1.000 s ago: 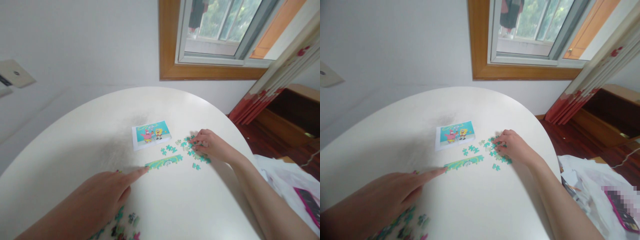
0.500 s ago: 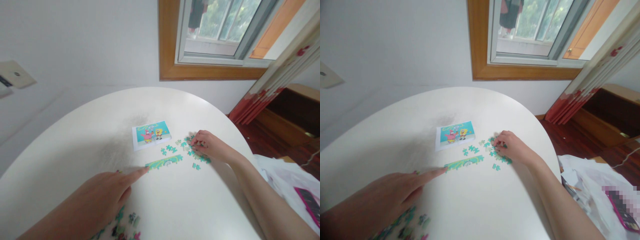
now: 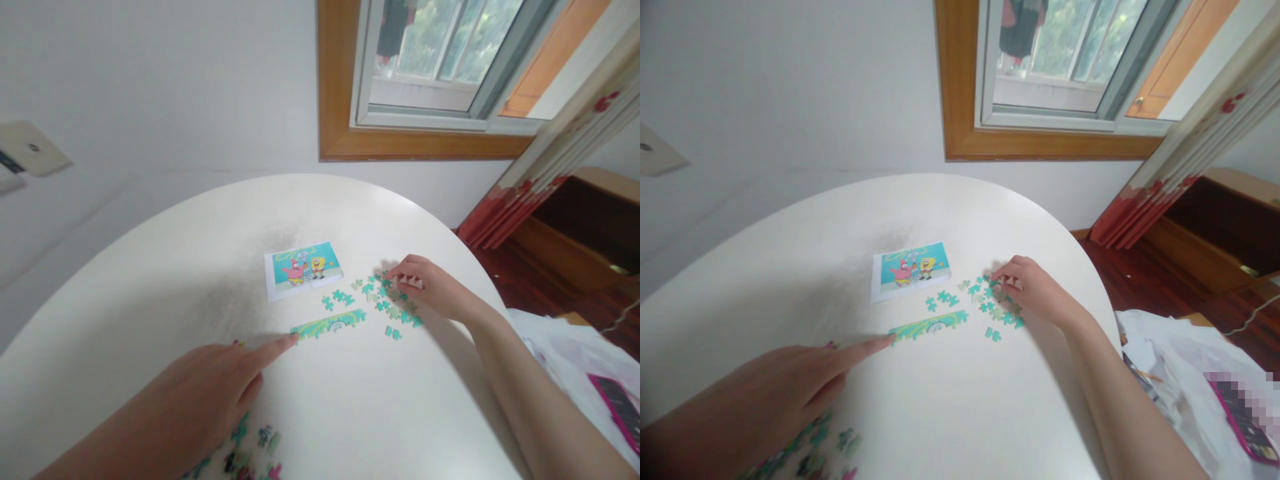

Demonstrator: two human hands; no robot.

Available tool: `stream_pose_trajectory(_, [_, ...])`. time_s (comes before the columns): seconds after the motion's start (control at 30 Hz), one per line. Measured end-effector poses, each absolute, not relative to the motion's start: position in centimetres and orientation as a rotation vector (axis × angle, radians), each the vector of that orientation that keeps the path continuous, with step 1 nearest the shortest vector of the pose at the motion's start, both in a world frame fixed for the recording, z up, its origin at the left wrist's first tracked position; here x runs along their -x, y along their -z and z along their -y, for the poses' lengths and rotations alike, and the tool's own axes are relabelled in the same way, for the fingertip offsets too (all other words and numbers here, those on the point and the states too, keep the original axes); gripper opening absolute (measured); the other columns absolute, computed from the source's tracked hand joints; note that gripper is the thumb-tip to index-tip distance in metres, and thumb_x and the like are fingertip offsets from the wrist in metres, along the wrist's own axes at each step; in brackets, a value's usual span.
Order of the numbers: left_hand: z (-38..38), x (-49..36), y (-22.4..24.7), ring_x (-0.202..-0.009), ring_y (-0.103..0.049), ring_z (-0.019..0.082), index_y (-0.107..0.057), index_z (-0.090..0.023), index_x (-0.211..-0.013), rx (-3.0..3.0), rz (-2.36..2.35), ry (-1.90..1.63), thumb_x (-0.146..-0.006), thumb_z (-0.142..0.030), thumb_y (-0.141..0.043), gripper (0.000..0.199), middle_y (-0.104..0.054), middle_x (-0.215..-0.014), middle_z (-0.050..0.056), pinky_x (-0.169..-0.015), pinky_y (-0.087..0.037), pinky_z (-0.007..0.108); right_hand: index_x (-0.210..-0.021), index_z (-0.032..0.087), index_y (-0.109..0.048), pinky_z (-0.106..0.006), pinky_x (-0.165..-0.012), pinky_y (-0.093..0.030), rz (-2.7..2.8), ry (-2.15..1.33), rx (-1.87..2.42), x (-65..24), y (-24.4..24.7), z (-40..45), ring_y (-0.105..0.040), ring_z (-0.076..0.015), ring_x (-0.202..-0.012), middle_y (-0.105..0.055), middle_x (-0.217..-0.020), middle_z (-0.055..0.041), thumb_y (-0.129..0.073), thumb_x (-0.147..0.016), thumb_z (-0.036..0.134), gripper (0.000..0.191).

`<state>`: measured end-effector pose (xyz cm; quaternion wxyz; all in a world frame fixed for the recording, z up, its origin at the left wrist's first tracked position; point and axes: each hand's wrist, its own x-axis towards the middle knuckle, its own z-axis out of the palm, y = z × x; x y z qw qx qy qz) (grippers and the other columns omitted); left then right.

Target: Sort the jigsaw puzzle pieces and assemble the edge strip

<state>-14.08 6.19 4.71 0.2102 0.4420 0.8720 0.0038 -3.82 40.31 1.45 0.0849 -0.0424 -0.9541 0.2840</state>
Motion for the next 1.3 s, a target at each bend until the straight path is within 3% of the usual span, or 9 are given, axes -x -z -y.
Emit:
stream_pose_trajectory(0.33, [-5.8, 14.2, -4.6, -0.107, -0.068, 0.029, -0.049, -0.032, -0.142, -1.239, -2.414, 0.001, -0.088, -0.017, -0.036, 0.058, -0.068, -0.125, 0.004, -0.094, -0.052, 0.049, -0.093, 0.021, -0.075, -0.032, -0.075, -0.050, 2.780, -0.776, 0.147, 3.9, -1.7, -40.5, -0.060, -0.0182, -0.079, -0.062, -0.087, -0.0058, -0.059, -0.084, 0.013, 0.021])
stream_pose_trajectory(0.6, [-6.0, 14.2, -4.6, -0.101, -0.070, 0.029, -0.054, -0.031, -0.139, -1.226, -2.429, -0.029, -0.087, -0.015, -0.038, 0.056, -0.071, -0.120, 0.004, -0.092, -0.054, 0.049, -0.111, 0.025, -0.073, -0.037, -0.086, -0.044, 2.843, -0.586, -0.177, 5.5, 0.3, -38.9, -0.055, -0.0211, -0.090, -0.060, -0.097, -0.0083, -0.064, -0.087, 0.024, 0.026])
stream_pose_trajectory(0.9, [-6.0, 14.1, -4.7, -0.105, -0.069, 0.029, -0.052, -0.030, -0.140, -1.261, -2.418, -0.055, -0.088, -0.015, -0.035, 0.057, -0.068, -0.125, 0.004, -0.094, -0.052, 0.049, -0.101, 0.019, -0.070, -0.038, -0.089, -0.044, 2.910, -0.606, -0.160, 5.6, -0.2, -38.4, -0.054, -0.0222, -0.094, -0.061, -0.096, -0.0088, -0.056, -0.088, 0.012, 0.020])
stream_pose_trajectory(1.3, [-6.0, 14.2, -4.5, -0.111, -0.066, 0.028, -0.050, -0.028, -0.142, -1.259, -2.407, -0.022, -0.089, -0.014, -0.034, 0.057, -0.066, -0.129, 0.004, -0.097, -0.050, 0.050, -0.099, 0.017, -0.065, -0.039, -0.092, -0.044, 2.910, -0.640, -0.166, 5.5, -0.1, -38.1, -0.055, -0.0235, -0.098, -0.061, -0.100, -0.0114, -0.053, -0.088, 0.009, 0.018])
